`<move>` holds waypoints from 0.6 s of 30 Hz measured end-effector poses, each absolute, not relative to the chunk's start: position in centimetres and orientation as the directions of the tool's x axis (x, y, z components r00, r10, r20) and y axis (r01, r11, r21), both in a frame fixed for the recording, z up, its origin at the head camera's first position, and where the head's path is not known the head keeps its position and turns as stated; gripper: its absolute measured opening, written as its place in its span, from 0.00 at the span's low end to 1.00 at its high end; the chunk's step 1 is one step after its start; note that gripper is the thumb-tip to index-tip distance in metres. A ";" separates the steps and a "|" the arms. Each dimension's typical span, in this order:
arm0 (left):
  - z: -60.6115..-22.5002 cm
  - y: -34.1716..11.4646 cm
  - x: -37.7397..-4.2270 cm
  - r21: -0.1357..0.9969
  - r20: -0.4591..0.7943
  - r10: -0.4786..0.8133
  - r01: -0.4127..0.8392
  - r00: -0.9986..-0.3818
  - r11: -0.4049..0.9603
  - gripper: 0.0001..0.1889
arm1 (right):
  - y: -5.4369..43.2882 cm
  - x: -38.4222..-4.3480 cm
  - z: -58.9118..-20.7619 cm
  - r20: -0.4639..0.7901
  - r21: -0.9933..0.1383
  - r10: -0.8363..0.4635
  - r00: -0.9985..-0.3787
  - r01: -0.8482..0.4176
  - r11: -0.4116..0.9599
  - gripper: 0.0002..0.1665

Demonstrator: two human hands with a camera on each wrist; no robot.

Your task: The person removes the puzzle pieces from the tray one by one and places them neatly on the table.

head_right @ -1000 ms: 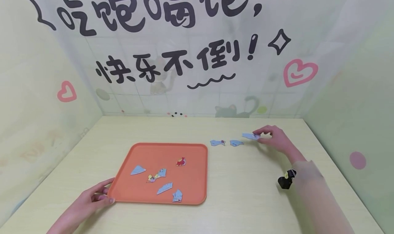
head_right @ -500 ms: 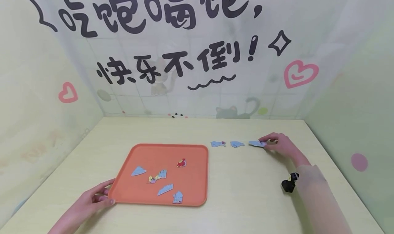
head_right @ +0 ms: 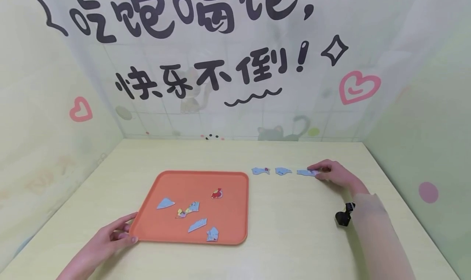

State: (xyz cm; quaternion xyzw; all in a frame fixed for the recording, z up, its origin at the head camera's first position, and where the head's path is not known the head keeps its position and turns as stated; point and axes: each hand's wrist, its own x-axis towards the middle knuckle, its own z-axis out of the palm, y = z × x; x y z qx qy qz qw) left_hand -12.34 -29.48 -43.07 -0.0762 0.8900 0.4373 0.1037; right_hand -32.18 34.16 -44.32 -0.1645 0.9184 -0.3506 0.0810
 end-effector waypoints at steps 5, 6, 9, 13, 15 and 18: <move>-43.0 -29.4 -12.5 0.753 -0.262 -0.053 -0.238 -0.964 0.614 0.40 | 34.3 -32.2 -44.6 -0.044 -0.675 -0.357 -0.933 -0.236 0.699 0.22; -43.0 -29.4 -12.5 0.753 -0.264 -0.053 -0.240 -0.963 0.613 0.40 | 34.4 -32.2 -44.6 -0.044 -0.676 -0.356 -0.933 -0.234 0.698 0.23; -43.1 -29.4 -12.4 0.754 -0.269 -0.057 -0.247 -0.961 0.609 0.40 | 34.4 -32.3 -44.8 -0.046 -0.681 -0.357 -0.933 -0.232 0.695 0.23; -43.2 -29.5 -12.4 0.757 -0.267 -0.054 -0.244 -0.962 0.607 0.40 | 34.4 -32.3 -44.8 -0.043 -0.678 -0.360 -0.932 -0.237 0.695 0.23; -43.1 -29.5 -12.4 0.762 -0.264 -0.048 -0.239 -0.963 0.602 0.40 | 34.4 -32.3 -44.7 -0.043 -0.680 -0.361 -0.932 -0.237 0.694 0.23; -43.1 -29.5 -12.3 0.766 -0.257 -0.042 -0.230 -0.965 0.601 0.40 | 34.3 -32.1 -44.5 -0.045 -0.683 -0.359 -0.932 -0.234 0.692 0.23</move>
